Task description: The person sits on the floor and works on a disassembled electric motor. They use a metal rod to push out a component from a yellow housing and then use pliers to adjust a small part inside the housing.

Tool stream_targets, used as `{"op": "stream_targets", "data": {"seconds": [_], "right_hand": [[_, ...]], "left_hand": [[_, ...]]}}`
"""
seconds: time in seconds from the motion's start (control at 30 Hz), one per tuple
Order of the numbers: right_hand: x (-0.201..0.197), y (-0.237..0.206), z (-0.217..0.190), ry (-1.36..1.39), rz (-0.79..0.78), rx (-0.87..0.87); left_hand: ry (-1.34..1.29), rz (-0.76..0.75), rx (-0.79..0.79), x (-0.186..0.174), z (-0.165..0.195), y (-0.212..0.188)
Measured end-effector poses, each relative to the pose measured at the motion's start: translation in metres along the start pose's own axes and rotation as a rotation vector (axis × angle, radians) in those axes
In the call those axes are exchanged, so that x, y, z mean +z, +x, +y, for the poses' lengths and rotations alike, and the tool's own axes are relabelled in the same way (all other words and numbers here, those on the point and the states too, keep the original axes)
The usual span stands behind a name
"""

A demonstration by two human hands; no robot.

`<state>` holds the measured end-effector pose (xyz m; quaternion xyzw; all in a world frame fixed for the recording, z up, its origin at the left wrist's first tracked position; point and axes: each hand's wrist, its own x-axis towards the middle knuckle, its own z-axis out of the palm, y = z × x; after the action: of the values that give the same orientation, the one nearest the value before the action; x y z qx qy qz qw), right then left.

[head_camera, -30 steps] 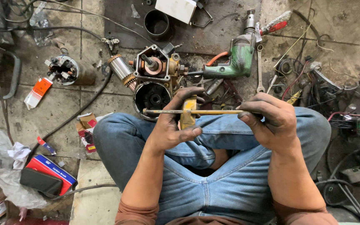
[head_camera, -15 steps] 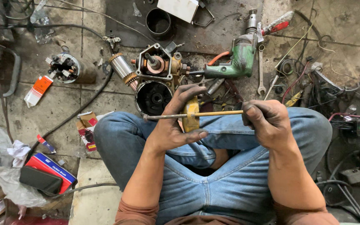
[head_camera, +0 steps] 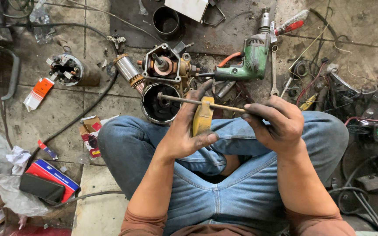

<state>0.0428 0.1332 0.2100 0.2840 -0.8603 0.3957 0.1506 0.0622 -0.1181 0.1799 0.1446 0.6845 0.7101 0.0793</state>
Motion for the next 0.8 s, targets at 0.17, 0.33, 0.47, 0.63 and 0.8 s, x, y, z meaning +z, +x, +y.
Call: {"op": "stream_targets", "data": {"seconds": [0.17,0.33,0.47,0.63,0.8], "right_hand": [[0.002,-0.001,-0.002,-0.057,0.018,0.010],[0.003,-0.004,-0.008,0.093,-0.014,0.164],[0.005,-0.016,-0.006,0.221,-0.021,0.299],[0.017,-0.033,0.011,0.553,-0.002,0.711],[0.007,-0.026,0.025,0.375,-0.171,0.621]], "left_hand": [[-0.028,0.021,-0.010,0.004,-0.003,-0.002],[-0.088,-0.006,0.087,0.000,-0.007,-0.001],[-0.014,0.003,0.106,-0.002,-0.006,0.000],[0.143,0.010,0.154,-0.004,0.001,0.000],[0.233,0.035,0.155,-0.001,0.006,-0.001]]}}
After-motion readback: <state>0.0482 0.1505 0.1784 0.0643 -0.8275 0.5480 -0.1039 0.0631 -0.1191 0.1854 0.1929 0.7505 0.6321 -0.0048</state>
